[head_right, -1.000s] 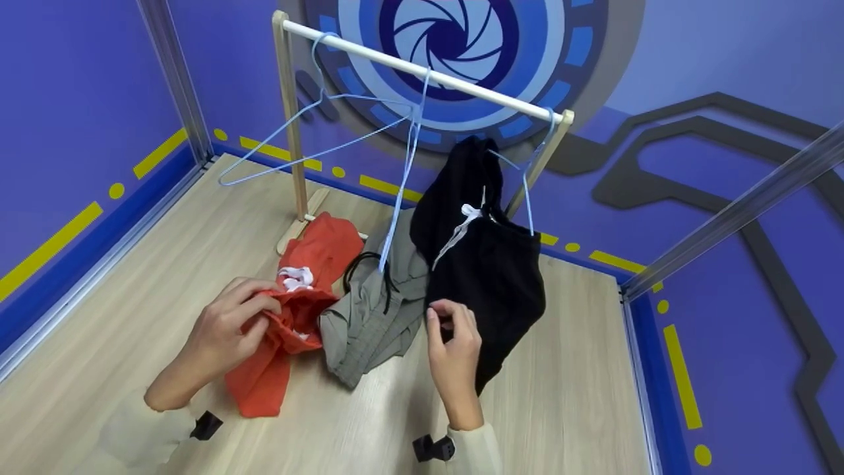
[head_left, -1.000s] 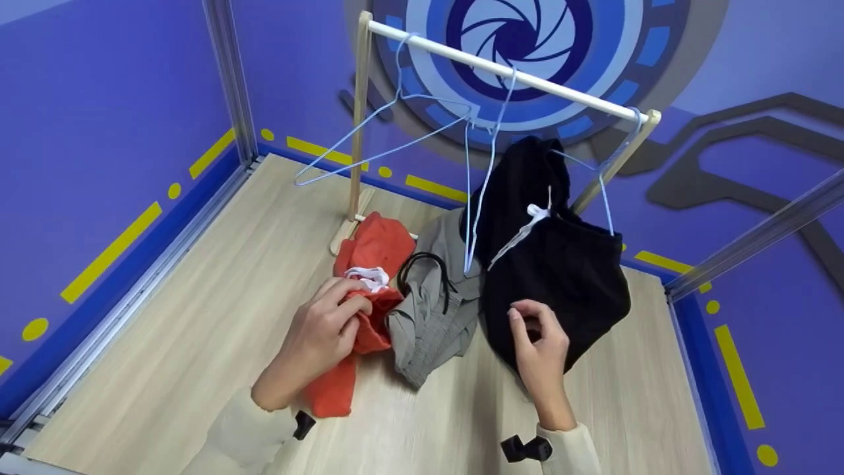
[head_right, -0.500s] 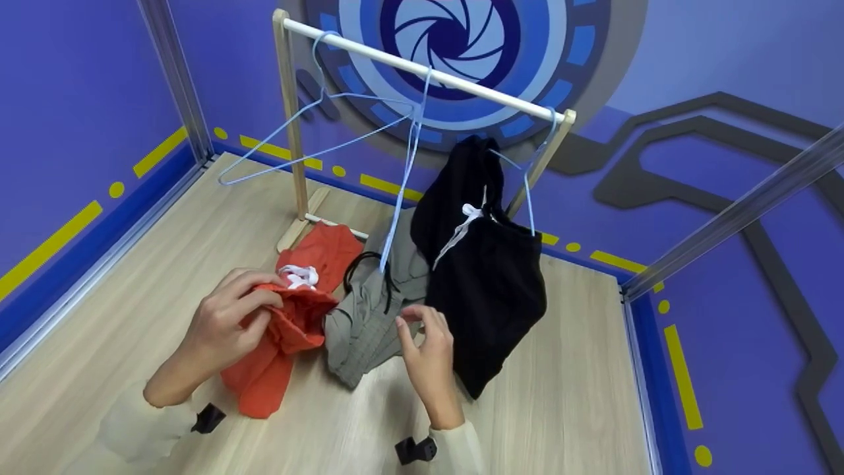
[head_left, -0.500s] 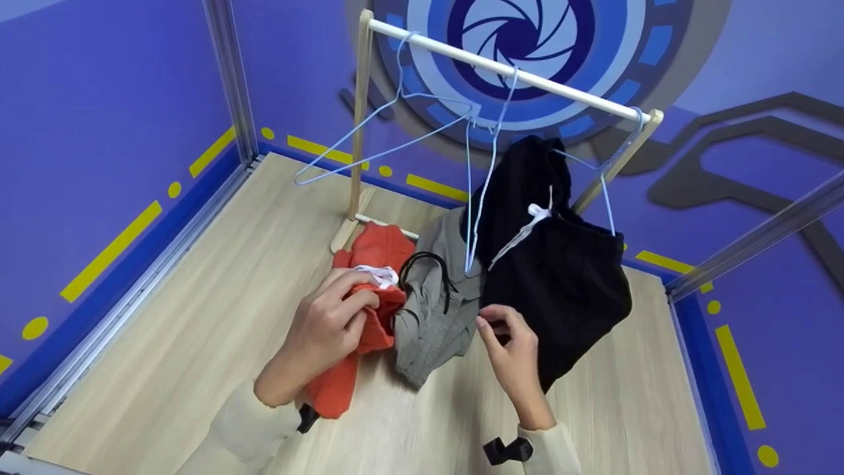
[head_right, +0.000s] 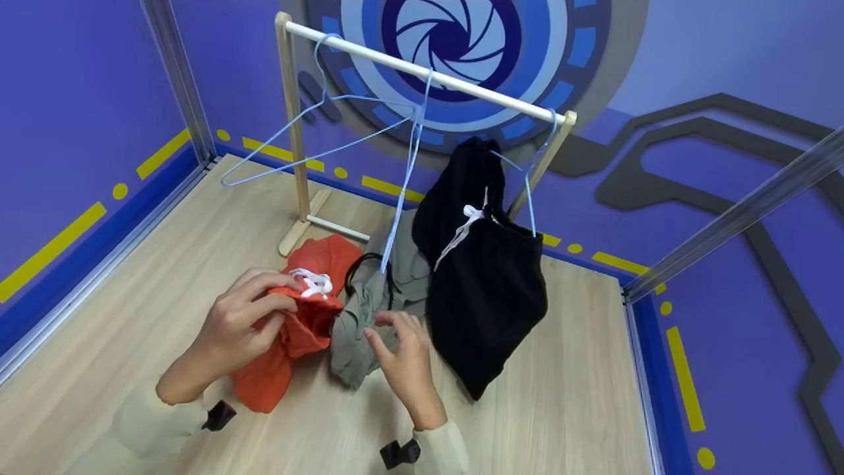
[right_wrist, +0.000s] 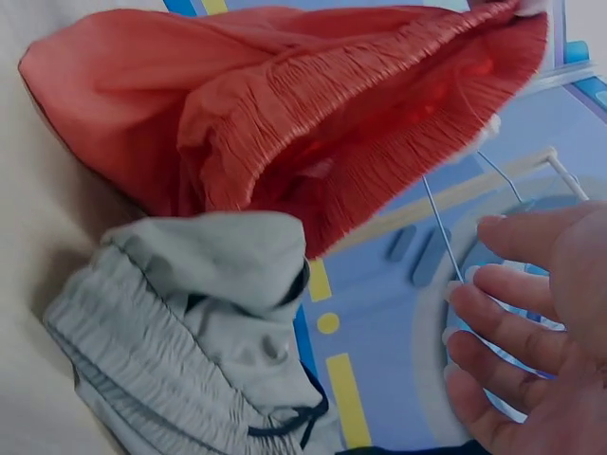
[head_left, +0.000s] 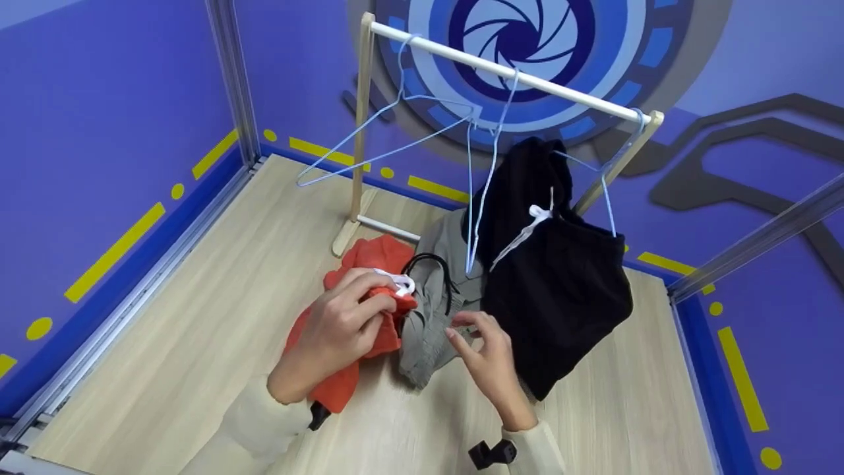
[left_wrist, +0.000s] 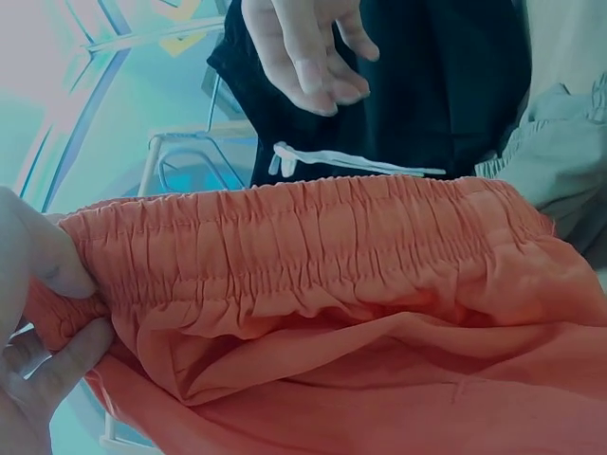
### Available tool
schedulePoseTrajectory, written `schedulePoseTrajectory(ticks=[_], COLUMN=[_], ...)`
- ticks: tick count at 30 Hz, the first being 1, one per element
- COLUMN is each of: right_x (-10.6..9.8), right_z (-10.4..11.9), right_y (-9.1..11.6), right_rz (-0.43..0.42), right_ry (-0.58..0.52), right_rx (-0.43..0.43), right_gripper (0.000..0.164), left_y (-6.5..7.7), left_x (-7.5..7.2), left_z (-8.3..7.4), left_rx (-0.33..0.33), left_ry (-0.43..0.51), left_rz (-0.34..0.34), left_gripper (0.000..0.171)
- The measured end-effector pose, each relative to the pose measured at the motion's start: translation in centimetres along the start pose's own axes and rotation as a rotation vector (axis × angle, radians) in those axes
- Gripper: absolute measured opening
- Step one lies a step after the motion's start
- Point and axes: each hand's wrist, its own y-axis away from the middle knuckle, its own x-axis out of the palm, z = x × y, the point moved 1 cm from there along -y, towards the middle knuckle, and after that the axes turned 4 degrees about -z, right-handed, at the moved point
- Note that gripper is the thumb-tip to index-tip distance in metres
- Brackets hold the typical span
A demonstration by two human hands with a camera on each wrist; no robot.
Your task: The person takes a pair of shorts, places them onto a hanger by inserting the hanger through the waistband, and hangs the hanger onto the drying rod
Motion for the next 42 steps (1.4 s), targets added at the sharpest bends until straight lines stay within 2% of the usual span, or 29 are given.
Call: schedulePoseTrajectory(ticks=[6,12,17,21,25,28,31,34,37,42], right_x=[1.2,1.9,2.4,2.7,3.0,3.1,3.0,2.7,2.2,0.9], right_z=[1.0,1.9,2.2,2.1,1.7,1.6,1.4,1.3,0.9,0.7], right_y=[-0.2,-0.5,-0.5,-0.3,0.0,0.3,0.5,0.5,0.3,-0.2], right_rz=[0.043,0.084,0.124,0.138,0.129,0.135,0.147,0.128,0.068,-0.028], right_ry=[-0.021,-0.030,-0.012,-0.003,0.016,0.042,0.022,-0.050,-0.086,-0.062], right_rx=[0.006,-0.008,-0.041,-0.069,-0.076,-0.053,-0.006,0.046,0.056,0.082], right_gripper=[0.023,0.032,0.030,0.024,0.031,0.039,0.034,0.031,0.031,0.033], left_y=[-0.4,-0.9,-1.1,-1.3,-1.4,-1.3,-1.2,-1.1,-0.8,-0.3], left_x=[-0.2,-0.3,-0.3,-0.3,-0.2,-0.1,-0.1,-0.1,0.1,0.6], left_z=[-0.8,-1.4,-1.8,-2.1,-2.2,-2.3,-2.2,-2.1,-1.8,-1.2], left_rx=[0.016,0.075,0.090,0.107,0.123,0.116,0.103,0.077,0.052,0.015], left_ry=[0.024,0.042,0.069,0.125,0.189,0.224,0.250,0.269,0.310,0.339], left_rz=[0.027,0.012,0.036,0.031,0.017,0.019,0.026,0.036,0.038,0.022], left_gripper=[0.007,0.009,0.012,0.015,0.015,0.016,0.016,0.015,0.015,0.005])
